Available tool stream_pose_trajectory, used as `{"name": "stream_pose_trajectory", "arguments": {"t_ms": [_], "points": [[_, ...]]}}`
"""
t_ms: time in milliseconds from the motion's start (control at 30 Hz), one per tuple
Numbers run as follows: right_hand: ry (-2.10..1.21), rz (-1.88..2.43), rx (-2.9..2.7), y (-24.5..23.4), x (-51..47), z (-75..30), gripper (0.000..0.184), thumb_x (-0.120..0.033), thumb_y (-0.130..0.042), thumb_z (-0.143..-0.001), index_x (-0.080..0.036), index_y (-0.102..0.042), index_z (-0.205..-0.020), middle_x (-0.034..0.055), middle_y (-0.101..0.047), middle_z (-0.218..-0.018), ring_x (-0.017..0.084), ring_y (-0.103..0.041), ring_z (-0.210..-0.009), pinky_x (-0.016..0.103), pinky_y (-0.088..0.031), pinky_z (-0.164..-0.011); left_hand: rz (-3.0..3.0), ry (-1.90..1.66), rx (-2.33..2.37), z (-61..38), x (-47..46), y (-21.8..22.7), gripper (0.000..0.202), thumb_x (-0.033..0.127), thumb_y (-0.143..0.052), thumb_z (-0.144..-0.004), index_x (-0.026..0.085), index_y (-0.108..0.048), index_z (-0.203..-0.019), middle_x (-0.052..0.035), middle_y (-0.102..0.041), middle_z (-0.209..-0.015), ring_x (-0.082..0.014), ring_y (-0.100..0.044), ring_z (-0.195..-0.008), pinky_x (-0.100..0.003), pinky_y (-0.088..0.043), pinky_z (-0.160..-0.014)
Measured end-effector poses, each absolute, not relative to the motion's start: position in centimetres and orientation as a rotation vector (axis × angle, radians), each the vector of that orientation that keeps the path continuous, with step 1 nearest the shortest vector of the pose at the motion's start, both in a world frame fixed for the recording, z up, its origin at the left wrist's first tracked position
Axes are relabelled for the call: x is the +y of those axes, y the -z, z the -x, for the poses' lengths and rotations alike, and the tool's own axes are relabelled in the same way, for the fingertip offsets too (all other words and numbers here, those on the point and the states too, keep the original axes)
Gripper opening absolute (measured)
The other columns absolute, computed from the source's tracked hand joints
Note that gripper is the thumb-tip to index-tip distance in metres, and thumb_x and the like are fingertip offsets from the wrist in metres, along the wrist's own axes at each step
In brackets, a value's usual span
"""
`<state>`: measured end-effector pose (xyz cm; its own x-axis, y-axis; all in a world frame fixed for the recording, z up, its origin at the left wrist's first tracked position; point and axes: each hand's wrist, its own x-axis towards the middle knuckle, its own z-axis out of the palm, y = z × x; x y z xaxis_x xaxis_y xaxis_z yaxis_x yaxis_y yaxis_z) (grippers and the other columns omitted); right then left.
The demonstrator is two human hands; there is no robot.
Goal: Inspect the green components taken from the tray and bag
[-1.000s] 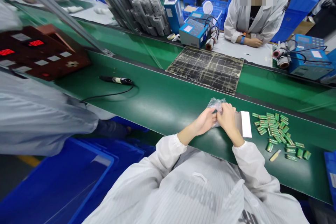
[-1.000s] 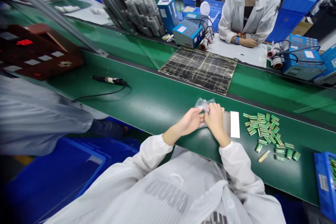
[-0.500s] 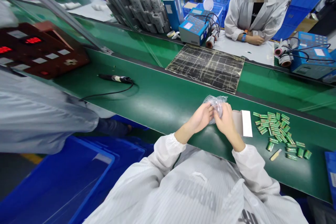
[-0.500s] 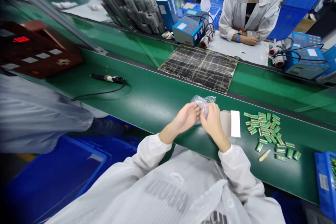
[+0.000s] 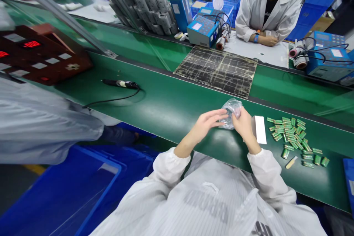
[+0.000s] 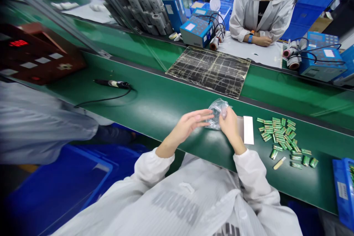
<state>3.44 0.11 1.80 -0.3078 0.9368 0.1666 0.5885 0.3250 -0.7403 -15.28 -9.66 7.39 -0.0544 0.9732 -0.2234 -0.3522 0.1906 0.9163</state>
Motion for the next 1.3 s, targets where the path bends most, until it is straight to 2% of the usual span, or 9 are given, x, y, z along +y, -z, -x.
{"name": "stream_pose_trajectory", "arguments": {"t_ms": [133,233,500,667,800,933,1033,1100,1300], "points": [[-1.077,1.285,-1.798,-2.7,0.1,-3.5,0.029,-0.037,-0.066,-0.085,-0.021,-0.059,-0.108,0.0043,-0.068,-0.096,0.024,-0.064,-0.086,0.039,-0.052,-0.085,-1.105,-1.353,1.655,16.2,-9.3,-6.2,0.053,0.042,-0.077,-0.086,0.023,-0.065,-0.133,-0.0142,-0.064,-0.139,-0.0269,-0.065,-0.119,-0.037,-0.059,-0.086],[-1.152,1.153,-1.803,-2.5,0.1,-3.4,0.041,-0.032,-0.066,-0.084,-0.02,-0.058,-0.122,0.0075,-0.069,-0.108,0.026,-0.066,-0.099,0.043,-0.053,-0.095,-1.222,-1.207,1.666,16.0,-8.3,-4.9,0.045,0.034,-0.075,-0.086,0.02,-0.065,-0.128,-0.0117,-0.069,-0.126,-0.0215,-0.069,-0.099,-0.036,-0.058,-0.086],[-0.671,1.208,-1.89,-3.5,-0.8,-4.0,0.043,-0.017,-0.063,-0.081,-0.019,-0.057,-0.124,0.0143,-0.061,-0.12,0.031,-0.059,-0.116,0.051,-0.053,-0.101,-1.48,-1.087,1.857,15.9,-5.4,-4.7,0.024,0.019,-0.058,-0.088,0.02,-0.071,-0.109,-0.0096,-0.074,-0.112,-0.0254,-0.068,-0.105,-0.039,-0.051,-0.1],[-0.567,1.152,-1.977,-4.4,-1.1,-4.2,0.069,-0.021,-0.069,-0.085,-0.018,-0.042,-0.149,0.0191,-0.05,-0.138,0.035,-0.051,-0.131,0.056,-0.047,-0.113,-1.489,-0.965,1.905,14.9,-3.9,-5.8,0.017,0.035,-0.059,-0.094,0.021,-0.066,-0.088,-0.0029,-0.069,-0.081,-0.0207,-0.063,-0.077,-0.033,-0.048,-0.078],[-0.621,1.232,-1.99,-3.8,0.6,-5.7,0.068,-0.005,-0.052,-0.084,-0.018,-0.043,-0.15,0.016,-0.052,-0.129,0.028,-0.061,-0.111,0.049,-0.055,-0.102,-1.464,-0.86,2.0,16.0,-3.0,-5.7,0.021,0.038,-0.056,-0.097,0.021,-0.066,-0.091,-0.0038,-0.07,-0.082,-0.022,-0.064,-0.079,-0.034,-0.047,-0.077],[-0.515,1.147,-2.071,-4.4,0.8,-6.8,0.064,-0.018,-0.066,-0.087,-0.018,-0.047,-0.148,0.0194,-0.049,-0.139,0.035,-0.052,-0.13,0.055,-0.049,-0.11,-1.633,-0.756,1.997,16.5,-3.3,-6.1,0.046,0.043,-0.073,-0.088,0.021,-0.064,-0.128,-0.0144,-0.069,-0.128,-0.0321,-0.066,-0.114,-0.043,-0.052,-0.094],[-0.329,1.083,-2.121,-5.8,-0.9,-6.5,0.033,-0.025,-0.067,-0.093,-0.02,-0.061,-0.126,0.0173,-0.058,-0.128,0.036,-0.053,-0.123,0.056,-0.047,-0.104,-1.887,-0.831,1.887,15.9,-3.2,-7.0,0.07,0.037,-0.08,-0.083,0.026,-0.054,-0.147,-0.0142,-0.055,-0.152,-0.0351,-0.052,-0.139,-0.048,-0.046,-0.113],[-0.268,1.006,-2.25,-6.5,-2.3,-6.0,0.013,-0.025,-0.063,-0.098,-0.022,-0.066,-0.11,0.0137,-0.066,-0.115,0.034,-0.056,-0.113,0.054,-0.046,-0.097,-1.992,-0.788,1.759,15.4,-2.6,-7.6,0.058,0.034,-0.077,-0.086,0.028,-0.06,-0.141,-0.0111,-0.062,-0.144,-0.0328,-0.055,-0.135,-0.046,-0.045,-0.114],[-0.176,0.965,-2.654,-5.2,-5.2,-4.9,0.02,-0.029,-0.072,-0.095,-0.018,-0.068,-0.11,0.0158,-0.073,-0.097,0.036,-0.055,-0.1,0.053,-0.045,-0.084,-1.948,-0.568,1.882,14.2,0.8,-7.2,0.012,0.025,-0.067,-0.09,0.025,-0.065,-0.102,-0.0072,-0.069,-0.1,-0.0268,-0.065,-0.091,-0.037,-0.049,-0.079]]}}
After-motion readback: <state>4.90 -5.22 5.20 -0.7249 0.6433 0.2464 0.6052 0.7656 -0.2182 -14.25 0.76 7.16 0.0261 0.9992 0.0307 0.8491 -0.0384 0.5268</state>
